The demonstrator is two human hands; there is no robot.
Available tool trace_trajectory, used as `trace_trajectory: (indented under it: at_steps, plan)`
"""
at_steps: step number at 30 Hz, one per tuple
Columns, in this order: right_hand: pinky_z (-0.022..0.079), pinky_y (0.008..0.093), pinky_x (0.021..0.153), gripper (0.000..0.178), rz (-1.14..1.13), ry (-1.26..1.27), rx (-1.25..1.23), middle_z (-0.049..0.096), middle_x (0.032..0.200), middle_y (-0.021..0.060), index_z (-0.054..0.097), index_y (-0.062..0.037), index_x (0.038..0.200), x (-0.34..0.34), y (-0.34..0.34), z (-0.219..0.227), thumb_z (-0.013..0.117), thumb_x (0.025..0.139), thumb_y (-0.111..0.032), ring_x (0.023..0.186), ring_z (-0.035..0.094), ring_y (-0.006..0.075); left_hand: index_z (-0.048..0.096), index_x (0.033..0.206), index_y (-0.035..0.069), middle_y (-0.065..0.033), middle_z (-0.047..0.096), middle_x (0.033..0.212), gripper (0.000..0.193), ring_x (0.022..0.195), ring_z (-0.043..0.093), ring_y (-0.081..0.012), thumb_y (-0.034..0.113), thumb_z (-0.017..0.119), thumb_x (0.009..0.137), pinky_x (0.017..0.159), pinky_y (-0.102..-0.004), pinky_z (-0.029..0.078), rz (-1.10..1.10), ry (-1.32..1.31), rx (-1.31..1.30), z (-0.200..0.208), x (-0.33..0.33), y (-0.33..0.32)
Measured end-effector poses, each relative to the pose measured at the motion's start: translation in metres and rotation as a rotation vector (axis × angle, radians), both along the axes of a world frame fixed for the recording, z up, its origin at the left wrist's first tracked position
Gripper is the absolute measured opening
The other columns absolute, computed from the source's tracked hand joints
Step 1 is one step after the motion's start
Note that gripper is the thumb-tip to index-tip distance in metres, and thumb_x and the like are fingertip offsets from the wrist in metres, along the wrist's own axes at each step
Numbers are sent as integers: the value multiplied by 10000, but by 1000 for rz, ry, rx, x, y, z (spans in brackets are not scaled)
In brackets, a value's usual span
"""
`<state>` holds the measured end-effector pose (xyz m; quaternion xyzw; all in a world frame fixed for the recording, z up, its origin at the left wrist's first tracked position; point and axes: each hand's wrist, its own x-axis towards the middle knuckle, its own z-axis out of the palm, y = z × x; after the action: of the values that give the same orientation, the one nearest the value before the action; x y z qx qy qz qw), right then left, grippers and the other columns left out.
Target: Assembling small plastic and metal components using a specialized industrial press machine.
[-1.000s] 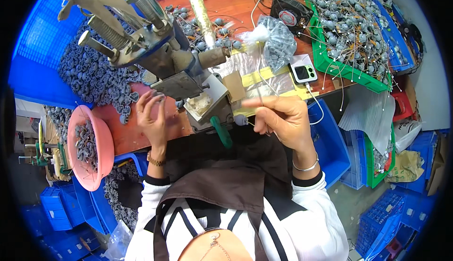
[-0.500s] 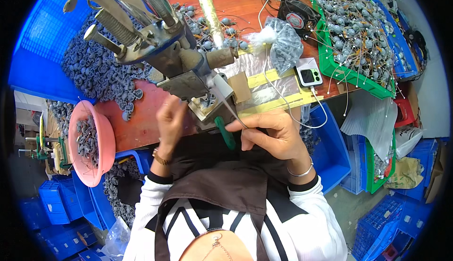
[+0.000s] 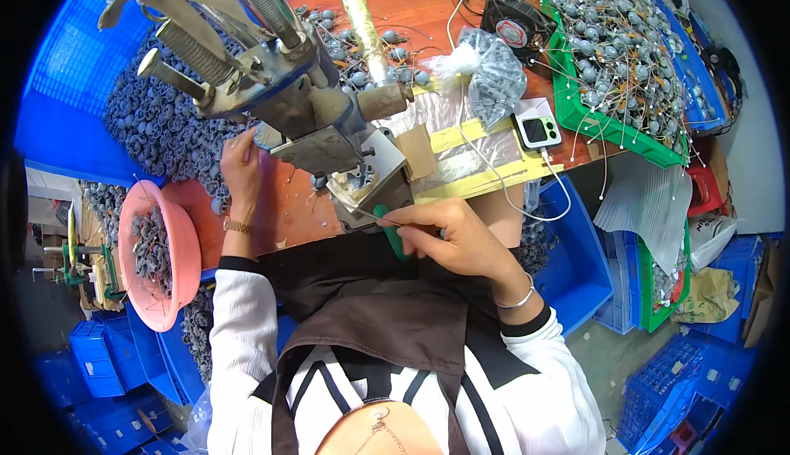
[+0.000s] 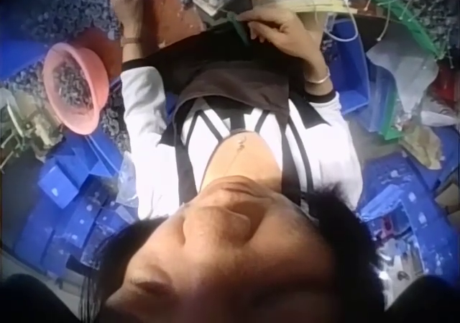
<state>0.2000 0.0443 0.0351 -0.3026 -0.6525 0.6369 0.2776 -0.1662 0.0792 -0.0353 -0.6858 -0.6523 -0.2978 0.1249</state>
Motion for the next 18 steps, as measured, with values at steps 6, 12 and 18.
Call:
trace_trajectory:
  at_steps: [6,12,18]
  plan:
    - [409,255,486,100,-91,1,284,592,613,77,649,16,789,-29,1,-31,625,846,-62,509,538,128,614,1142,-14,-90,666,984,248,833,627,-131,95,552,928,732,-228,503,-2,-1436,97,5,59,-41]
    - [393,216,463,232,-52,31,149,581,600,27,627,21,716,-53,-3,-36,602,889,-131,524,537,70,584,1110,-18,-132,625,1100,222,1028,619,-221,-17,554,890,879,-296,528,-260,-2004,-72,5,120,-83]
    - [349,175,442,304,-7,36,-132,549,556,-14,636,-13,700,-49,-8,-32,572,918,-215,496,497,25,592,1066,1,-88,635,1038,224,904,619,-132,-34,619,847,800,-230,513,-142,-1863,-11,12,151,-94]
